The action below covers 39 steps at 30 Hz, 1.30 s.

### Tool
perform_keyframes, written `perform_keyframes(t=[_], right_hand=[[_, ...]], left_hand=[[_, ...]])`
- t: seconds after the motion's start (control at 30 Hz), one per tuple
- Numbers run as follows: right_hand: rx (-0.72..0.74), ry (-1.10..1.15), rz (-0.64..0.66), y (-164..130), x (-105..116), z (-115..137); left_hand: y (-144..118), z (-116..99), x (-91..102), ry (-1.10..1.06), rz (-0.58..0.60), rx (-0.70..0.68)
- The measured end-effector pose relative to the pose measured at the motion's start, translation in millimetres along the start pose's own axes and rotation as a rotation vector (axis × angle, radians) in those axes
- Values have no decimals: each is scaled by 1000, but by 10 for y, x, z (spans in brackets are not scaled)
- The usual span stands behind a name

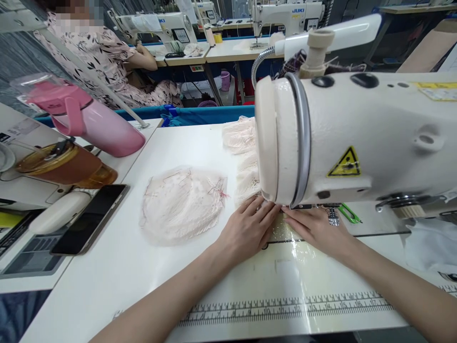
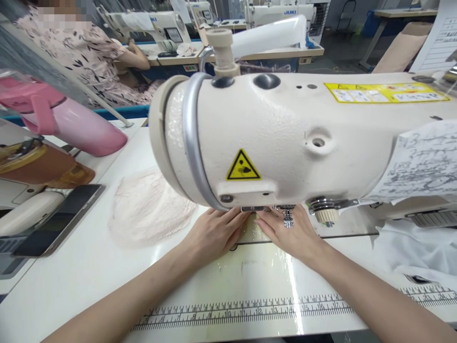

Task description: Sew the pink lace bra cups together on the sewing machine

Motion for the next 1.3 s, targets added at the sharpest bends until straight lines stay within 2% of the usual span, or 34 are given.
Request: perform_keyframes(t=[0.3,0.53,0.73,0.9,1.07,1.2,1.23,1.3], right_hand=[[-10,37,65,34,-39,-3],[53,-176,67,-32,-123,79],[162,-87,101,-61,-190,98],[62,-11,42,-5,-99,-41],[6,133,-1,-82,-156,-261],[123,261,-3,-107,-154,-266],[124,281,12,-98,-149,-274],[120,299,21,-81,-113,-284]], left_hand=[[11,15,18,-15,-13,25],[23,18,1,15,0,55],[27,37,-28,6,37,86],[13,66,-46,-8,40,108],[0,9,-85,76,96,134],[-17,-82,12,191,79,108],[-35,-32,60,202,82,145],[-117,214,180,199,117,324]])
Point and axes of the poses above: each hand's wrist, its own y-axis towards the middle knuckle, its own x-axis out of the back of the hand, z = x × y, the point moved 9 cm from there along y, towards the middle knuckle, and after that the axes turned 11 degrees about z, right-handed, at the moved point
